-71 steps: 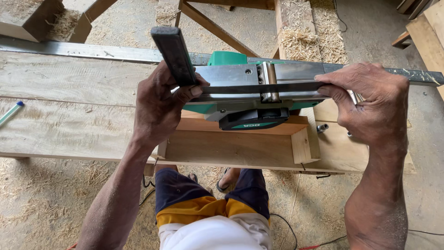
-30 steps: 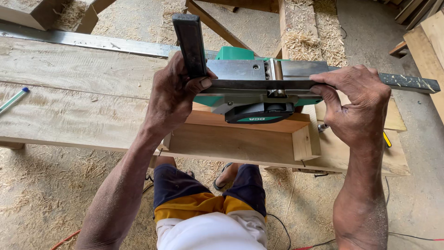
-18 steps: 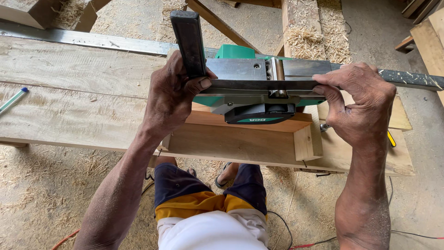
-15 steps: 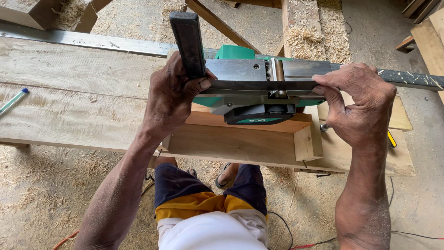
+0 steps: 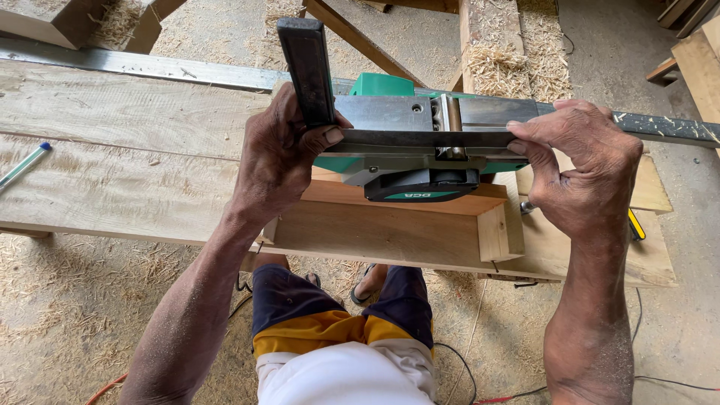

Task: The person adjusts a green electric planer on a wooden workbench using a socket wrench and a metal square. They loosen and tighten bolts, check alignment with the square, and reposition the planer multiple times.

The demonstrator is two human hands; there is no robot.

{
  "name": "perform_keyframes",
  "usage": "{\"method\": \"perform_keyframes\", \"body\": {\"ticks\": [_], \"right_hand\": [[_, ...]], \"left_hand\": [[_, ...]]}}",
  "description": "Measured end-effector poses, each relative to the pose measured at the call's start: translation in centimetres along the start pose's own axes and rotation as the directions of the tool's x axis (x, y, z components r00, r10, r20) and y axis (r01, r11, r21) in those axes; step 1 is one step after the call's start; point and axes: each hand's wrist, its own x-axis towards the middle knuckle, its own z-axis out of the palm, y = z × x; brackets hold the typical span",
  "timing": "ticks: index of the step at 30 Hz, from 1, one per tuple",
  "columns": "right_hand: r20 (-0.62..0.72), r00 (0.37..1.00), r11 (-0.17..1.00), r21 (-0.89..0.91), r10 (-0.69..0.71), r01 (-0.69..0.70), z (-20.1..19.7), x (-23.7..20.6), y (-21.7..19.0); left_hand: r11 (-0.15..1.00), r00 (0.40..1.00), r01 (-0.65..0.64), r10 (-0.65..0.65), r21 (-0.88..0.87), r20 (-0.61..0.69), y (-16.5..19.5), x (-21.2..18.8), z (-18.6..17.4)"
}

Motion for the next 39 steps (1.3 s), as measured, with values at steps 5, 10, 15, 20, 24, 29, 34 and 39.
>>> {"method": "perform_keyframes", "body": {"ticks": [5,10,15,20,24,29,34,39], "right_hand": [[-0.002,1.000,1.000,0.012,0.000,0.000,-0.1,0.0,-0.2],[-0.006,1.000,1.000,0.013,0.025,-0.025,-0.2,0.0,-0.6],[0.013,1.000,0.999,-0.043,0.007,-0.006,-0.6,0.4,-1.1],[-0.070,0.983,0.951,-0.275,-0.168,0.142,0.1,0.0,-1.9],[-0.061,0.993,0.993,-0.061,-0.101,0.097,2.0,-2.2,-3.4],[-0.002,0.999,0.991,0.131,0.039,-0.038,3.1,-2.8,-4.7],[0.010,0.999,0.990,0.134,0.038,-0.039,3.1,-1.7,-5.5],[0.040,0.999,0.994,0.105,0.032,-0.036,3.2,-1.5,-5.8]], "left_hand": [[1.000,1.000,0.003,-0.003,-0.001,0.007,0.2,-0.1,0.0],[0.999,1.000,0.003,-0.003,-0.051,0.007,0.6,-0.1,0.0],[1.000,1.000,0.005,-0.005,0.008,0.007,0.9,-0.2,-0.2],[1.000,1.000,0.004,-0.004,-0.021,0.000,0.7,-0.3,-0.1],[0.999,1.000,-0.003,0.003,-0.047,-0.005,0.5,-0.5,0.0],[0.998,1.000,0.011,-0.011,-0.056,0.001,0.6,-0.3,-0.1],[0.999,1.000,-0.007,0.007,-0.049,-0.007,0.6,-0.3,-0.2],[0.999,1.000,0.015,-0.016,-0.042,-0.012,0.4,-0.3,-0.2]]}}
